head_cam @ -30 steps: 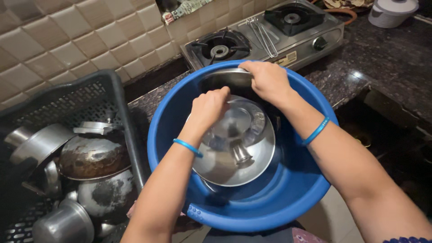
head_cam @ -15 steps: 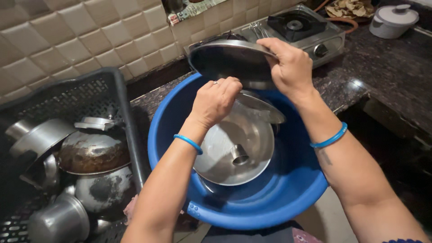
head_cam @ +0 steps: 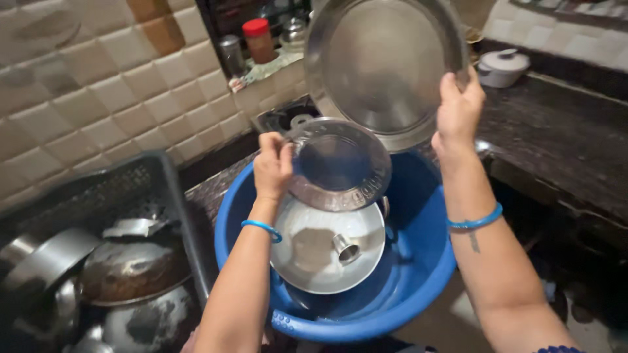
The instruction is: The person washes various metal kitchenware items in a blue basin filled with water. They rinse and wipe items including a small metal cup, spoons, a large lid, a pot, and a pressure cooker base. The person uses a pink cloth to wipe the items and places them on a metal storage rack or in a dish drainer.
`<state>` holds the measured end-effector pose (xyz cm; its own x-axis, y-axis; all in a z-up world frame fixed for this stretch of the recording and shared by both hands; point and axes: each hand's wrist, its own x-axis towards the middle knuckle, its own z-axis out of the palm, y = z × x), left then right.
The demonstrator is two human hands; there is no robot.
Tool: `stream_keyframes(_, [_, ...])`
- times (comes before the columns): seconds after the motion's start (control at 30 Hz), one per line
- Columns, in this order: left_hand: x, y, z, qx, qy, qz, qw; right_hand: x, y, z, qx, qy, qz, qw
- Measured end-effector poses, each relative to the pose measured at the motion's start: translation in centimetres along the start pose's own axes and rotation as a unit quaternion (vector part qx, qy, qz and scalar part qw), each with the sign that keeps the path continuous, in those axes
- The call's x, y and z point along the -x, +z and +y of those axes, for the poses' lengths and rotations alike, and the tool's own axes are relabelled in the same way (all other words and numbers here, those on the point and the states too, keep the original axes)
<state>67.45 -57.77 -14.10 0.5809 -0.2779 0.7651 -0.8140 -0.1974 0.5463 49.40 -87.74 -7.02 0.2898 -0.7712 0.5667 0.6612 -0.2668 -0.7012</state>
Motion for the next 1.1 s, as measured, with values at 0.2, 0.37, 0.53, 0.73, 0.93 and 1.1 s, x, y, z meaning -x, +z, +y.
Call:
stream_keyframes(0.2, [-0.2, 3.2, -5.4, 0.221, -0.153, 0.059, 0.961, 4.1, -4.8, -3.7, -0.245, 0.159, 0.114, 0.950])
stream_keyframes(0.37, [-0.1, 6.4, -5.6, 0.397, -0.282, 0.060, 0.872, 9.9, -6.4, -6.0, -0.288, 0.204, 0.156, 0.922])
stream_keyframes(0.53, [0.5, 6.1, -0.1, 0.602, -0.330, -0.055, 0.725, 16.5, -6.6, -10.1, -0.274, 0.200, 0.201, 0.919])
stream_keyframes(0.73, [2.5, 5.7, 6.8, 0.680, -0.326, -0.168, 0.635, 27.2, -8.4, -16.9, -0.215, 0.127, 0.280, 0.927])
stream_keyframes(0.93, [6.4, 5.5, 14.7, 0.696, -0.326, -0.240, 0.593, 38.0, -9.9, -23.9, -0.155, 0.066, 0.405, 0.899])
stream_keyframes(1.1, [12.3, 4.7, 23.4, 0.688, -0.365, -0.294, 0.554, 45.8, -11.8, -31.5, -0.163, 0.031, 0.418, 0.893])
